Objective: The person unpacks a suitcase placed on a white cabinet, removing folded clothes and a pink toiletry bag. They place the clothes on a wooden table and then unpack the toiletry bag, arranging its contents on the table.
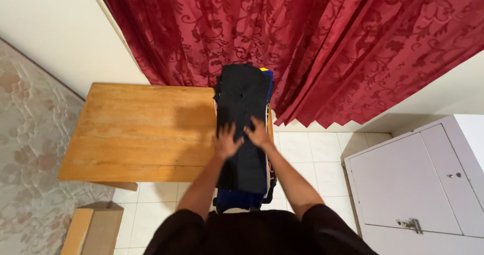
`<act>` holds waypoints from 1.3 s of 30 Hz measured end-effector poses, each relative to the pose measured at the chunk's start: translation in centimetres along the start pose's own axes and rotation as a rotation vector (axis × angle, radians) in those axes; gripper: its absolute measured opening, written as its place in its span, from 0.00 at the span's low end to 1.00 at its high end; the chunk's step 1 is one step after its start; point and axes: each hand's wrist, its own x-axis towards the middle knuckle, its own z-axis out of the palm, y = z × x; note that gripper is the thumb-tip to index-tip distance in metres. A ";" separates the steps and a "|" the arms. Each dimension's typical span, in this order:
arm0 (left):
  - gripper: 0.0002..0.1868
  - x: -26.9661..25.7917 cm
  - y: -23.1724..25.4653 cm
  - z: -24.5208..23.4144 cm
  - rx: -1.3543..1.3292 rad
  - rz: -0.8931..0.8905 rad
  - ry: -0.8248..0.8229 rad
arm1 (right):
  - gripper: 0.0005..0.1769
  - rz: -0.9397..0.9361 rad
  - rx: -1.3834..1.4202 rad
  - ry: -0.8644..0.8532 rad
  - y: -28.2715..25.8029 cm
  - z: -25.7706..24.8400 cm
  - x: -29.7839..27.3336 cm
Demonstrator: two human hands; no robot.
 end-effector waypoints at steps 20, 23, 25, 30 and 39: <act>0.51 -3.7 -1.9 4.4 -0.218 0.014 -0.009 | 0.33 0.013 -0.391 0.093 2.9 4.7 -16.0; 0.52 -4.2 -2.0 4.8 -0.154 -0.046 -0.114 | 0.32 0.071 -0.387 0.127 2.9 5.1 -19.6; 0.49 -5.1 -1.8 5.0 -0.100 -0.015 -0.073 | 0.33 0.130 -0.370 0.144 2.7 5.1 -21.2; 0.36 -7.8 1.0 5.0 -0.094 0.256 0.178 | 0.34 0.234 -0.270 0.173 2.3 5.0 -23.8; 0.09 -13.5 12.0 7.9 -0.545 0.558 0.050 | 0.17 0.297 0.065 0.448 5.5 1.1 -29.7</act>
